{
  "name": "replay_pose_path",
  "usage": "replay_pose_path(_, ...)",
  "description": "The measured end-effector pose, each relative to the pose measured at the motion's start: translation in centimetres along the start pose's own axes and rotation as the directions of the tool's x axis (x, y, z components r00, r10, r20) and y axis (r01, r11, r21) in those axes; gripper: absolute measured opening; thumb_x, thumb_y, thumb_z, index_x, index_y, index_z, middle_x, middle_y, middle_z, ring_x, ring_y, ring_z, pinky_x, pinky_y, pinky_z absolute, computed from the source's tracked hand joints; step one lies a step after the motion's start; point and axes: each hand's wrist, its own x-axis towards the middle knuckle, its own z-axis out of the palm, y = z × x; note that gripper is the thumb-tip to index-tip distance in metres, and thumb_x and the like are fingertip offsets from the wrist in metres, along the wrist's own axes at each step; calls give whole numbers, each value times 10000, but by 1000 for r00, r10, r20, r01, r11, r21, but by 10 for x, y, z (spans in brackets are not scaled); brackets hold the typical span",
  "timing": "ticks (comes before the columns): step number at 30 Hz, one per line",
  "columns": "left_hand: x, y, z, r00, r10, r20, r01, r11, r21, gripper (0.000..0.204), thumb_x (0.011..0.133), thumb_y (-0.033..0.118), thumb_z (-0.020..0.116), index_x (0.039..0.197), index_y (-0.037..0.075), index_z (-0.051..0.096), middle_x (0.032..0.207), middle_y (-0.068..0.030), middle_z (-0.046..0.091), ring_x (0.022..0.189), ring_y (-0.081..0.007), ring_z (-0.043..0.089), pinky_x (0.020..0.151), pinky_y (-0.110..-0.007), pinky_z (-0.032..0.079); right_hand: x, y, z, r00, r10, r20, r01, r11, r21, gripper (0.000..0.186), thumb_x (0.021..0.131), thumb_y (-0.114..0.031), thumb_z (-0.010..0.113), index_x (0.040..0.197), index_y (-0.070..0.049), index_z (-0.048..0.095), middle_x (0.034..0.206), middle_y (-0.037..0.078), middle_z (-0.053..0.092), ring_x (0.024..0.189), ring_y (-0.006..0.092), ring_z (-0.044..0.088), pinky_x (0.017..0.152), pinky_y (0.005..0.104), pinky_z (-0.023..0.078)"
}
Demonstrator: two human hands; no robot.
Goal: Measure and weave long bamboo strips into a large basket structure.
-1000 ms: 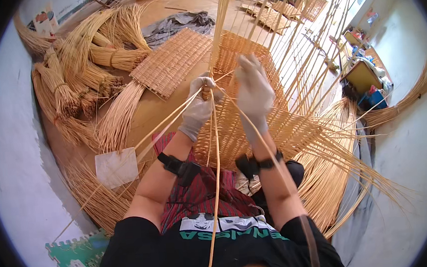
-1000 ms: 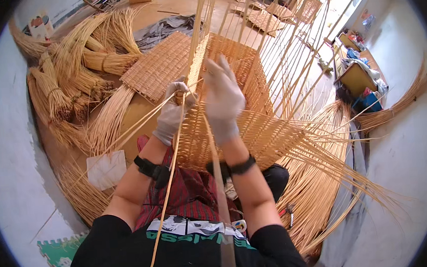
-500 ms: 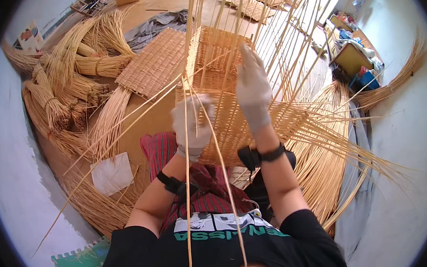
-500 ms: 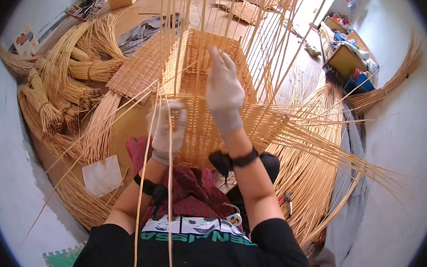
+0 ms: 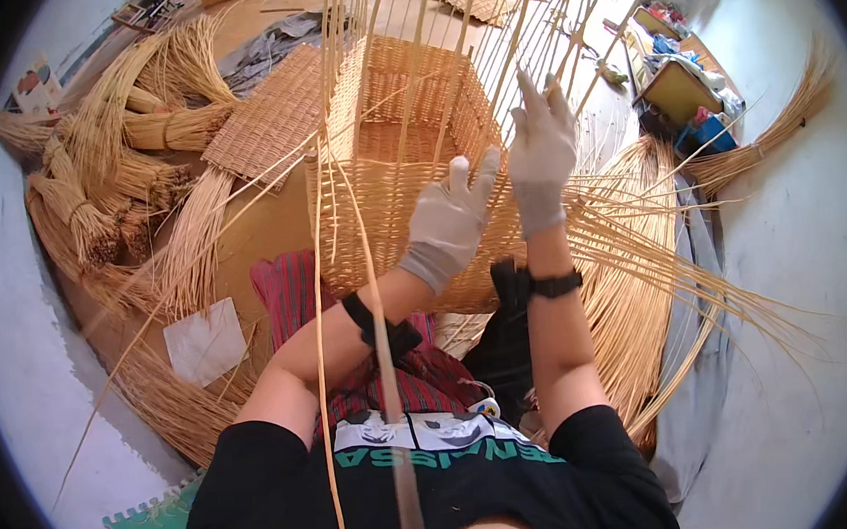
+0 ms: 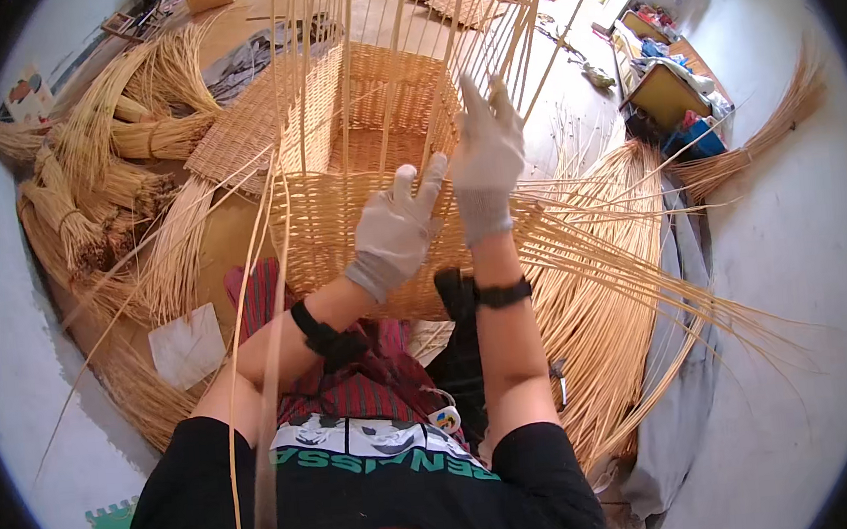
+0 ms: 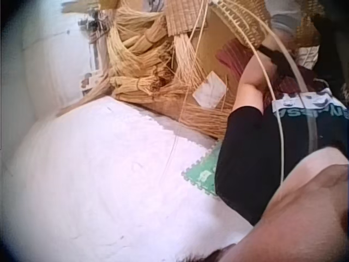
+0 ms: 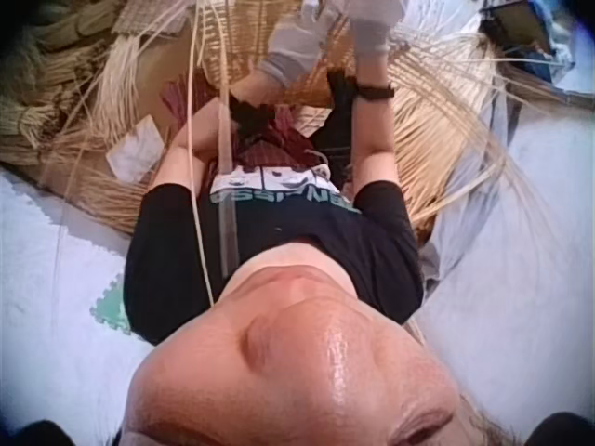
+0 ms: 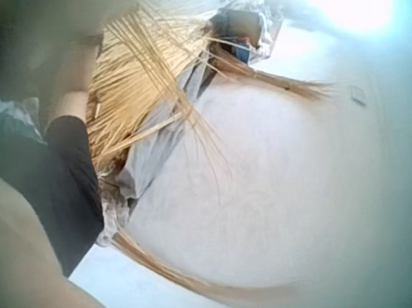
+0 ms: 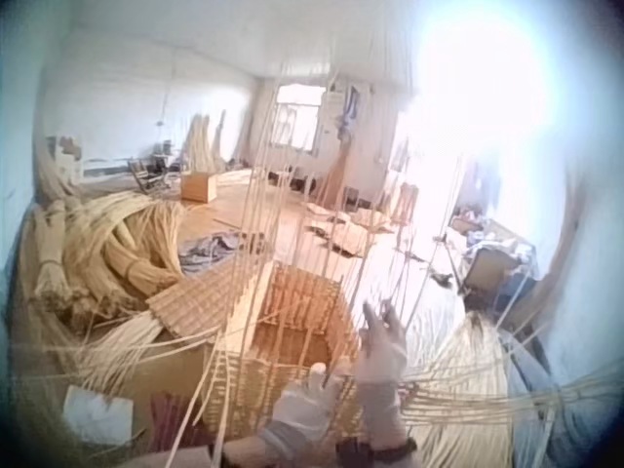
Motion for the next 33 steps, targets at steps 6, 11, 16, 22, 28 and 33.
replay_pose_path(6,6,4,14,984,-48,171,15,982,188,618,928,175,625,1516,223,440,1247,-197,559,829,-284,670,728,-388,535,-70,24,-51,778,608,156,-538,517,666,446,1063,-46,436,1504,-103,467,1116,92,682,809,139,648,738,251,565)
replay_pose_path(11,-18,-33,-3,994,51,-94,-76,956,-283,508,909,113,678,1397,198,566,1258,-194,585,965,-353,665,836,-420,560,-124,-24,-60,744,559,366,-589,290,754,401,1096,-115,441,1481,-5,465,1112,102,689,942,122,663,808,242,556)
replay_pose_path(16,-84,-113,-25,793,-215,-570,79,964,-255,388,837,79,757,1212,113,663,1229,-152,643,1166,-338,616,962,-462,492,-24,-109,5,829,93,551,-550,309,776,756,1030,-382,591,1587,13,268,1430,278,554,1348,345,537,1117,371,422)
replay_pose_path(22,-84,-140,-37,864,-309,-397,220,942,-253,548,861,231,778,1328,41,563,1322,-176,616,1219,-388,584,1038,-443,476,43,-159,107,401,418,815,-913,103,396,1100,889,-543,728,1571,118,172,1540,302,421,1381,365,485,1118,420,395)
replay_pose_path(28,-79,-160,-42,914,-156,-374,164,986,-10,535,854,279,782,1288,43,577,1259,-167,651,1158,-374,622,984,-439,500,4,-179,97,765,387,515,-377,-379,845,455,1000,-244,687,1343,33,574,891,26,666,766,99,595,672,233,505)
replay_pose_path(33,-80,-172,-45,913,-123,-390,99,992,-81,455,859,219,764,1254,60,603,1229,-148,670,1148,-366,636,958,-445,514,3,-175,68,820,308,483,-450,-175,876,323,1069,-240,559,1298,-17,607,1085,74,673,833,86,613,683,222,512)
